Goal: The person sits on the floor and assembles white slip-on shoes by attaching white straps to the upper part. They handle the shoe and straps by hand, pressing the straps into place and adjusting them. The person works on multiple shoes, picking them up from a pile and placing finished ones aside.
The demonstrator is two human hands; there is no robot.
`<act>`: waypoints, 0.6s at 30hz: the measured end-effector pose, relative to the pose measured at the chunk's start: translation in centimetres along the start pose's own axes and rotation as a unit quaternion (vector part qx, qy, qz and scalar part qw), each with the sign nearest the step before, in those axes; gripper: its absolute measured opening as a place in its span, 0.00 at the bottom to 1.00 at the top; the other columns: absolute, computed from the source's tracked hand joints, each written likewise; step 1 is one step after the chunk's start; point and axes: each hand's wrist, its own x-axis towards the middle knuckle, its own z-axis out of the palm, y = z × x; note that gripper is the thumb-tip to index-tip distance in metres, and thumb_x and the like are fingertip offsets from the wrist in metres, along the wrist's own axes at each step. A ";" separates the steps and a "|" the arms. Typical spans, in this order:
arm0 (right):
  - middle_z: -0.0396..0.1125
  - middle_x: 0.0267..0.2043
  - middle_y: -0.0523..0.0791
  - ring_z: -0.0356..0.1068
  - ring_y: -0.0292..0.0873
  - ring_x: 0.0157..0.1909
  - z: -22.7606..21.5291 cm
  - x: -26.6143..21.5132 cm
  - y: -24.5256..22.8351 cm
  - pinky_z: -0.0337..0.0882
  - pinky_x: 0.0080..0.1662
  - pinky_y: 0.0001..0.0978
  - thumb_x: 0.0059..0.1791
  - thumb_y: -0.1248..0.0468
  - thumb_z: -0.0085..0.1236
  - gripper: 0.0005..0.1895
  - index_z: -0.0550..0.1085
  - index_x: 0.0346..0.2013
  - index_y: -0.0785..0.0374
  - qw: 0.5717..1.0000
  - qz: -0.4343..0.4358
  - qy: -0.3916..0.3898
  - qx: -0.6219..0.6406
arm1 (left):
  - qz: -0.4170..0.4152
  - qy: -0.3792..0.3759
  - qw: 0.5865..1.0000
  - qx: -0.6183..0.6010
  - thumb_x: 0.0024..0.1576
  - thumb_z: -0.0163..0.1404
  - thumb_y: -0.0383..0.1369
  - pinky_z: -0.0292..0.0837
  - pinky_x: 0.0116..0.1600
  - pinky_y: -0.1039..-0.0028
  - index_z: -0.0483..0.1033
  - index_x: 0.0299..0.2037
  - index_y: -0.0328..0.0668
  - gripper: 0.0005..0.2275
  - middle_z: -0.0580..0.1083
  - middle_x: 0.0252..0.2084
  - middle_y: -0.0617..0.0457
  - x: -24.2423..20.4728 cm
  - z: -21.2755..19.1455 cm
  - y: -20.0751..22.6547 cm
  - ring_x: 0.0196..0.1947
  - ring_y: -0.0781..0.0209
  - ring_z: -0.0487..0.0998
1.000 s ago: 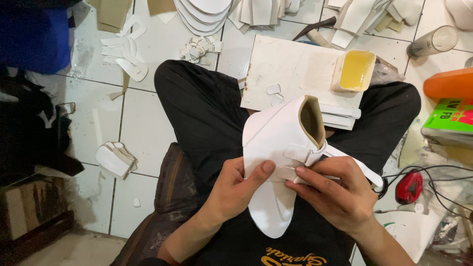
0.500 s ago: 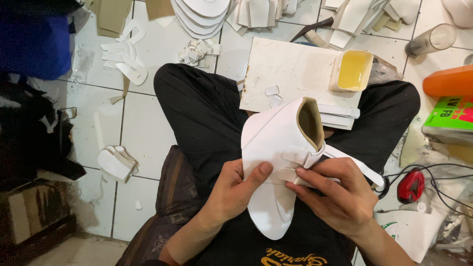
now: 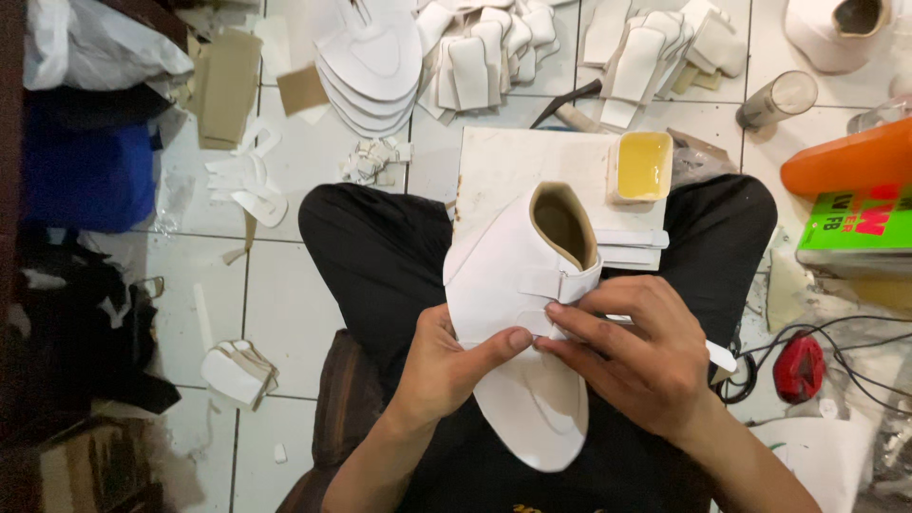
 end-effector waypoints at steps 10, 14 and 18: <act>0.66 0.33 0.46 0.67 0.42 0.32 -0.3 -0.1 0.0 0.68 0.36 0.30 0.42 0.63 0.66 0.13 0.75 0.37 0.64 0.999 -0.015 0.020 0.023 | 0.011 -0.023 0.999 -0.023 0.46 0.59 0.32 0.77 0.43 0.73 0.78 0.39 0.31 0.14 0.78 0.38 0.49 0.1 0.2 0.5 0.37 0.64 0.76; 0.65 0.32 0.46 0.65 0.41 0.30 0.2 -0.7 0.1 0.67 0.35 0.29 0.41 0.64 0.66 0.13 0.75 0.38 0.65 0.999 -0.011 0.038 0.030 | 0.007 -0.015 0.999 0.029 0.46 0.59 0.34 0.76 0.43 0.77 0.79 0.39 0.34 0.14 0.79 0.38 0.51 -0.2 0.3 0.7 0.37 0.68 0.76; 0.65 0.32 0.47 0.66 0.41 0.31 0.0 -0.6 -0.1 0.68 0.35 0.26 0.40 0.65 0.66 0.13 0.75 0.37 0.65 0.998 0.012 0.034 0.052 | 0.025 -0.015 0.999 0.024 0.47 0.58 0.33 0.77 0.42 0.76 0.79 0.39 0.34 0.12 0.78 0.37 0.51 -0.3 0.4 0.6 0.37 0.67 0.77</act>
